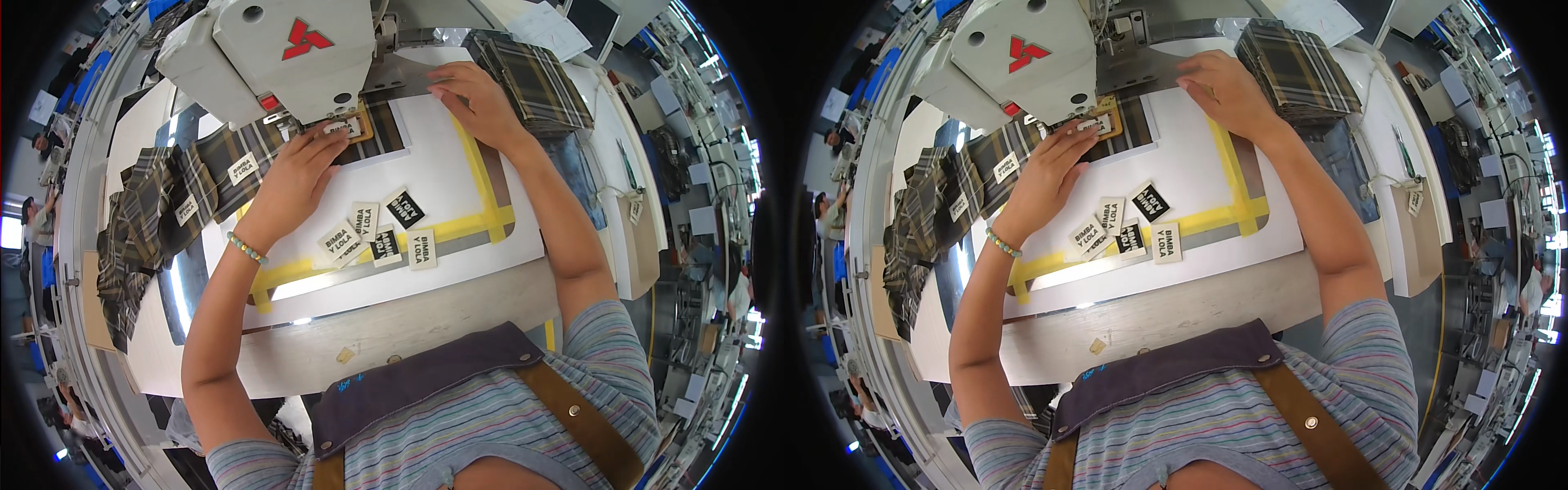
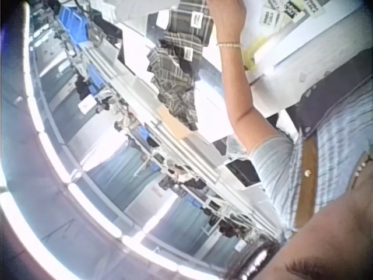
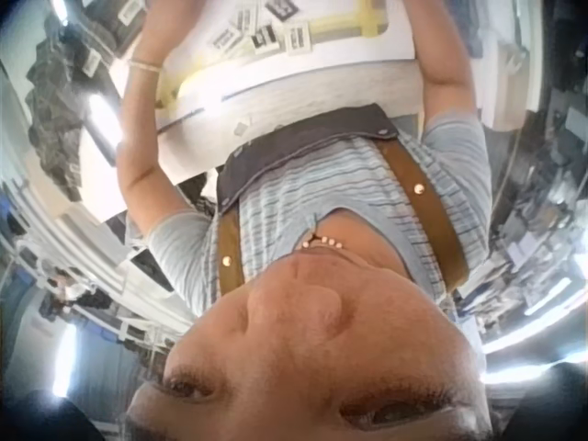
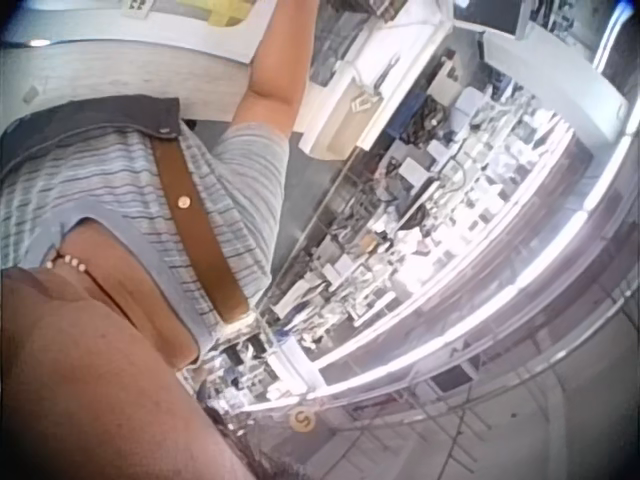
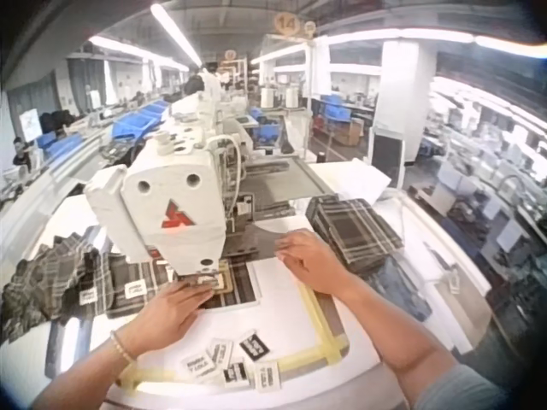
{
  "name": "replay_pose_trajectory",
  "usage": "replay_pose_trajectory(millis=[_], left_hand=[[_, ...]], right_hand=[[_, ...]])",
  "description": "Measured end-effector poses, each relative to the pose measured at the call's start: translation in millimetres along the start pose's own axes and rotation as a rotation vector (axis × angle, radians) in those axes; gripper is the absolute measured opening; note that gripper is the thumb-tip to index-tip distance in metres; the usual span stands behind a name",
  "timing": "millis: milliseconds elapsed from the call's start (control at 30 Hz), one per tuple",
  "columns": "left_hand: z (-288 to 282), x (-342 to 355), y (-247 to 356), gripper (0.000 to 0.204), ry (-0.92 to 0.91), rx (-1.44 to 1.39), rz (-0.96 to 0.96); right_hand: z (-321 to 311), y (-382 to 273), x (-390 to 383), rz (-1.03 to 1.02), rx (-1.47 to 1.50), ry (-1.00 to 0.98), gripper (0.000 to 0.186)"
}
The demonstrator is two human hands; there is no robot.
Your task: The person uses a sewing machine to attach small rectangular brand labels to plaid fabric pieces. They repeatedly pick up a fabric piece, place a label on it, and guide it under the sewing machine needle to stitch the label in place before moving the finished piece to a stack.
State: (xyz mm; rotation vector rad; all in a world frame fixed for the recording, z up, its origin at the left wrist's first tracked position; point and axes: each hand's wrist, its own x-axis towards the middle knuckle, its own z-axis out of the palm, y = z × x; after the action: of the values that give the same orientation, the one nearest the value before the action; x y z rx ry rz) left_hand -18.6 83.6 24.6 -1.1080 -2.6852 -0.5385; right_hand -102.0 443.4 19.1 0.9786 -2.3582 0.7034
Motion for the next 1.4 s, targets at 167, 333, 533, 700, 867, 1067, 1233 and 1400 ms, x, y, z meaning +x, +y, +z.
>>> replay_pose_trajectory(millis=[167, 333, 533, 700, 867, 1067, 1233, 1400], left_hand=[[5.5, 10.8, -3.8, 0.045, -0.017, 0.008, -0.033], [6.3, 14.2, -5.2, 0.046, -0.032, -0.012, -0.048], [5.1, 17.5, -6.1, 0.044, -0.045, -0.036, -0.073], [1.4, 19.9, -6.5, 0.044, -0.078, -0.049, -0.117], [2.3, 18.8, -9.0, 0.044, -0.062, -0.043, -0.068], [1.9, 19.0, -12.9, 0.044, -0.056, -0.027, -0.051], [0.2, 19.9, -8.2, 0.043, -0.024, -0.032, -0.082], [5.9, 13.0, -4.8, 0.043, 0.027, -0.055, -0.108]], right_hand=[[-2.4, 13.2, -1.0, -0.007, -0.023, -0.045, 0.018], [-0.1, 13.3, -1.8, 0.016, 0.029, -0.029, 0.019], [-1.3, 15.2, -0.5, 0.021, 0.002, -0.053, 0.017], [-1.5, 18.5, 0.7, 0.025, 0.009, -0.074, 0.017], [-0.5, 17.4, 0.8, 0.02, 0.016, -0.077, 0.018], [-2.1, 14.8, -1.7, 0.039, 0.037, -0.097, 0.018], [-1.9, 14.3, -10.6, 0.024, 0.028, -0.081, 0.018], [-5.8, 9.7, -19.0, -0.005, 0.053, -0.042, 0.017]])
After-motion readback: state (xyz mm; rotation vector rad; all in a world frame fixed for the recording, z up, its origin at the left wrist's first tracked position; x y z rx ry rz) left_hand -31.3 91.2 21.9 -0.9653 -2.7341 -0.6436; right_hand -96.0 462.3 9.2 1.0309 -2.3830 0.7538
